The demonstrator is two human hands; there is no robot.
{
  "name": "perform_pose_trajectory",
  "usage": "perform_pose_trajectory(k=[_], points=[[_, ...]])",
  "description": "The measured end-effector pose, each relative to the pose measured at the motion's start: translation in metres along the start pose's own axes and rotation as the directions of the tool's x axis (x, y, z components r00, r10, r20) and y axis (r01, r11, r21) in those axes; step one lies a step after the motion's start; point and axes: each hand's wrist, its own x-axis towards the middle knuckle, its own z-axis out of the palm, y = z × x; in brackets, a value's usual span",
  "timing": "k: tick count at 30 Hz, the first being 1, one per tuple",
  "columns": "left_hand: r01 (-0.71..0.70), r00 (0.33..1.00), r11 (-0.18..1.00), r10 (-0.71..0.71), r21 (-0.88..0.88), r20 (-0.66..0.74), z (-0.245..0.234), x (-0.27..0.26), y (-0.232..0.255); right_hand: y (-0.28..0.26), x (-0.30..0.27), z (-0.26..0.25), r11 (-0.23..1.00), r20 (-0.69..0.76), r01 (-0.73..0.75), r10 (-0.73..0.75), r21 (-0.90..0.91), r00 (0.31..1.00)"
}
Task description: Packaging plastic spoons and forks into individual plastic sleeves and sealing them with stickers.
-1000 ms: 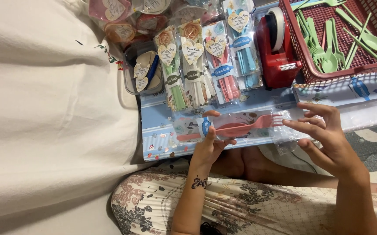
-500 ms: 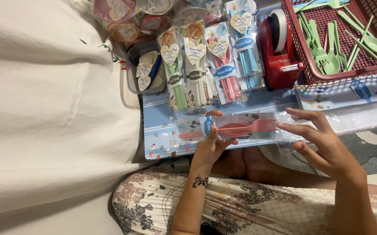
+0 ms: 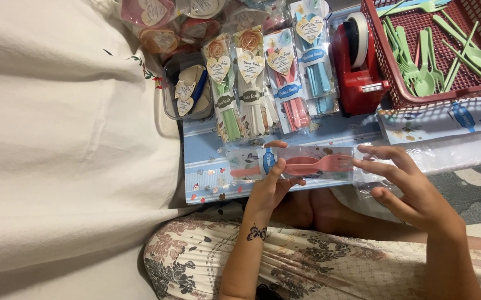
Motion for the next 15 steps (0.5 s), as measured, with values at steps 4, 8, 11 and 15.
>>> perform_pose_trajectory(k=[4, 8, 11, 15], points=[[0.000, 0.998, 0.999, 0.003, -0.049, 0.064, 0.001, 0.001, -0.003, -0.002, 0.002, 0.004, 0.989, 0.055, -0.142, 0.140, 0.040, 0.989], [-0.073, 0.997, 0.980, 0.073, 0.184, 0.005, 0.013, -0.001, 0.002, -0.005, 0.009, 0.008, 0.988, 0.127, -0.111, 0.097, 0.108, 0.987], [-0.056, 0.998, 0.975, 0.051, 0.214, 0.027, 0.014, -0.001, 0.002, -0.008, 0.013, 0.011, 0.988, 0.168, -0.122, 0.105, 0.096, 0.980], [-0.051, 0.998, 0.990, 0.047, 0.134, 0.030, 0.011, 0.001, -0.001, -0.014, 0.015, 0.011, 0.976, 0.223, -0.195, 0.171, 0.092, 0.960]])
